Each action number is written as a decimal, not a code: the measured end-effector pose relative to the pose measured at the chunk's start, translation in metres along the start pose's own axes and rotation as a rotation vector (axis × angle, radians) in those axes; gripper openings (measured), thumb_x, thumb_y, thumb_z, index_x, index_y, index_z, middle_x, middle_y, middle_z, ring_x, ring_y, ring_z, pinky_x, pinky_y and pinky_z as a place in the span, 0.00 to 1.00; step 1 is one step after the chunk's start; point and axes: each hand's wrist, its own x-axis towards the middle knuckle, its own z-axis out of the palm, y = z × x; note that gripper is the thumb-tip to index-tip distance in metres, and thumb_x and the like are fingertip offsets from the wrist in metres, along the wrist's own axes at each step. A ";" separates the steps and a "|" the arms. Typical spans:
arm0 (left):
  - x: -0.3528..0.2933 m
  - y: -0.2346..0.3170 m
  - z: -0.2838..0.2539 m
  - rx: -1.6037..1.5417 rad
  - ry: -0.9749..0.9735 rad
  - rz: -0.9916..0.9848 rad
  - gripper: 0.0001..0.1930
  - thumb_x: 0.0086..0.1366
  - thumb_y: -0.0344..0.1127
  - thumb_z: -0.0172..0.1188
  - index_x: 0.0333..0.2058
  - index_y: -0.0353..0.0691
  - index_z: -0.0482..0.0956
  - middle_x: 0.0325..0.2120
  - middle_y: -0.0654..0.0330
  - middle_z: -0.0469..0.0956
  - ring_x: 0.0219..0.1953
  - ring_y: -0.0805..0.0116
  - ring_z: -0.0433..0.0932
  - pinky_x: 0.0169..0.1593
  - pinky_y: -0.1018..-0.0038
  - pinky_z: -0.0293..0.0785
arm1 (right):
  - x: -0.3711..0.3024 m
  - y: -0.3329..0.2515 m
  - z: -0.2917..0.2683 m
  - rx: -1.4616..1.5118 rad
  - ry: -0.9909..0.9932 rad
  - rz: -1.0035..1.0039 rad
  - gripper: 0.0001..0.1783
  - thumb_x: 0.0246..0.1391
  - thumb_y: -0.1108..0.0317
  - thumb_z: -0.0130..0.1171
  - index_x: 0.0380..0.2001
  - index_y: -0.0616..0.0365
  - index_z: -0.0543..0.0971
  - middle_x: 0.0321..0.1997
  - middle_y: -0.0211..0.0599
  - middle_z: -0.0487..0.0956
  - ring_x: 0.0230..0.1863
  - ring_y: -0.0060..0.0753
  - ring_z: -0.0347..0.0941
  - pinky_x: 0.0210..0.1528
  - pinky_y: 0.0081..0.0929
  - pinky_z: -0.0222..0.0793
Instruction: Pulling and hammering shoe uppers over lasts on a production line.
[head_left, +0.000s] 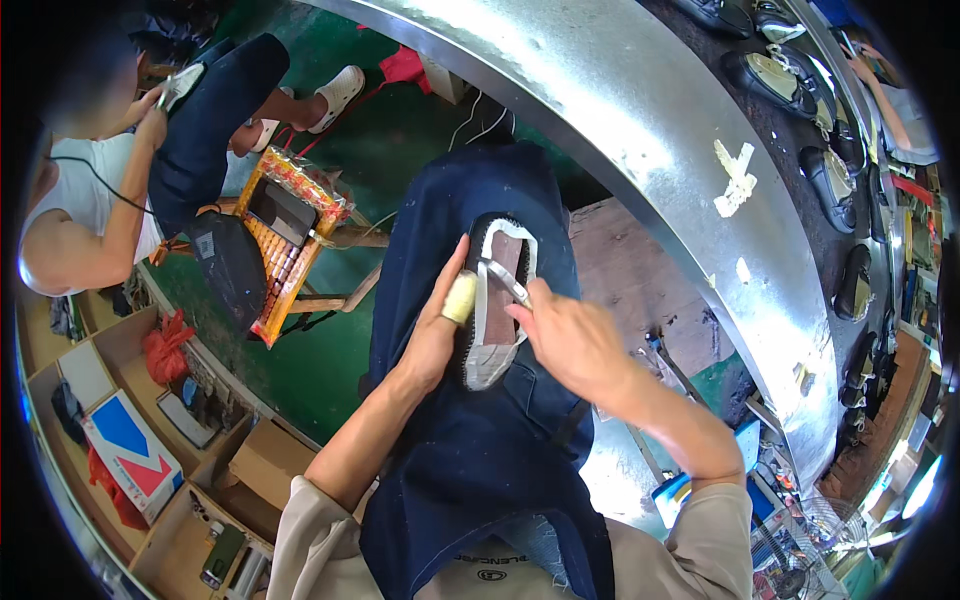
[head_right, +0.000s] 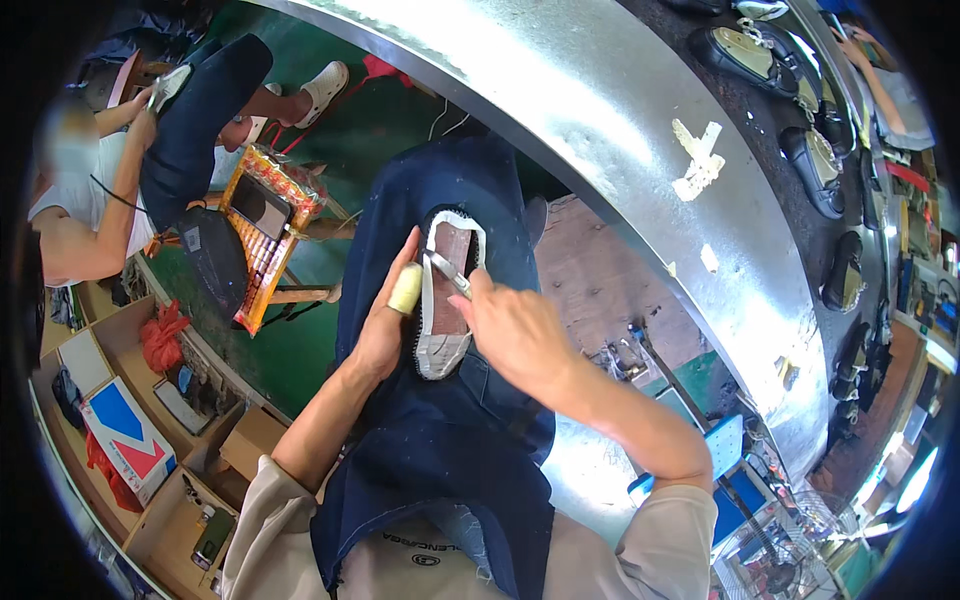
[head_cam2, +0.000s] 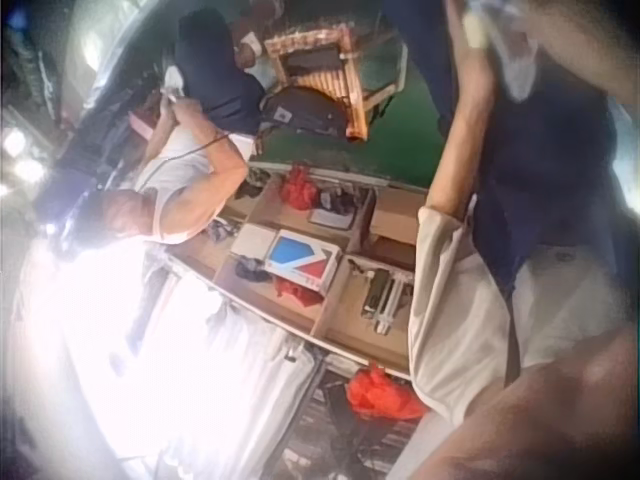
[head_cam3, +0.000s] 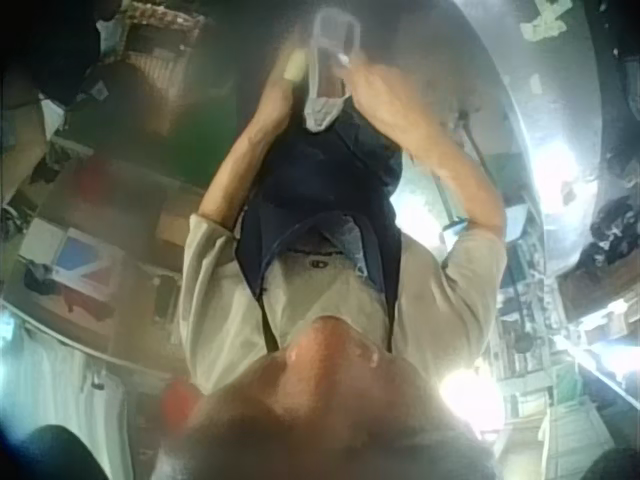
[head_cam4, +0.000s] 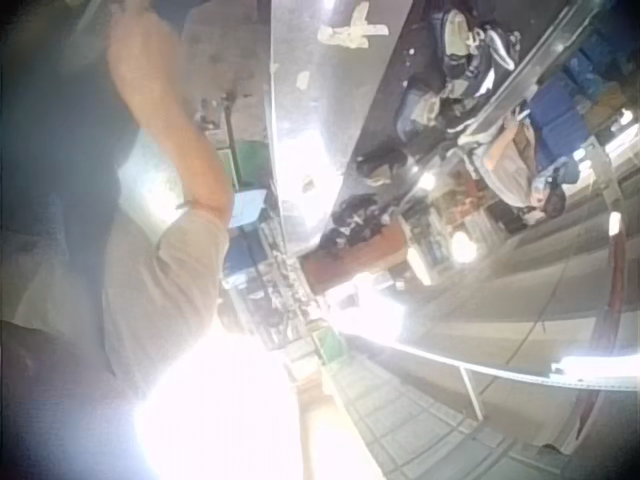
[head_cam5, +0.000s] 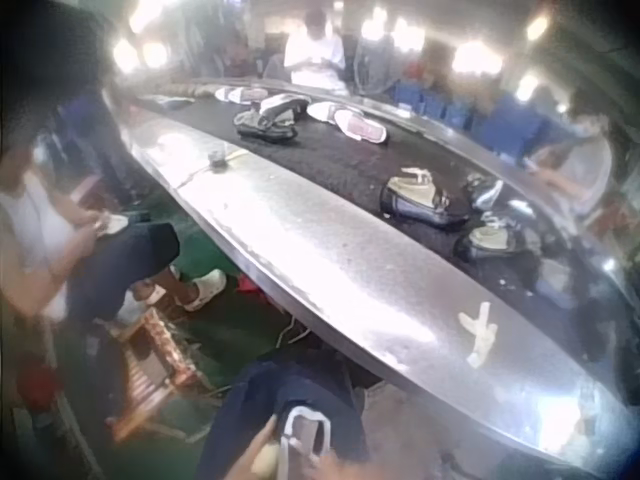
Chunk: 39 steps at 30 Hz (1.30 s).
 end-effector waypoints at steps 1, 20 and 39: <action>0.003 -0.003 0.001 0.105 0.015 0.050 0.31 0.78 0.31 0.46 0.77 0.45 0.51 0.74 0.52 0.56 0.76 0.61 0.54 0.76 0.67 0.49 | -0.003 -0.001 0.007 -0.002 0.000 0.002 0.18 0.70 0.58 0.55 0.36 0.66 0.71 0.22 0.54 0.80 0.25 0.59 0.80 0.27 0.50 0.75; -0.001 -0.033 -0.016 0.482 0.016 0.410 0.51 0.64 0.39 0.71 0.76 0.43 0.44 0.72 0.47 0.54 0.73 0.54 0.58 0.75 0.60 0.54 | 0.022 0.018 0.020 0.239 0.216 0.018 0.18 0.72 0.55 0.51 0.38 0.62 0.71 0.25 0.49 0.82 0.28 0.59 0.80 0.30 0.51 0.74; -0.024 0.010 -0.087 -0.279 0.436 0.301 0.23 0.78 0.50 0.50 0.62 0.42 0.71 0.52 0.60 0.79 0.56 0.65 0.79 0.65 0.64 0.70 | 0.010 0.049 0.046 1.028 0.100 0.271 0.17 0.73 0.57 0.52 0.50 0.60 0.76 0.31 0.34 0.81 0.28 0.25 0.79 0.34 0.26 0.75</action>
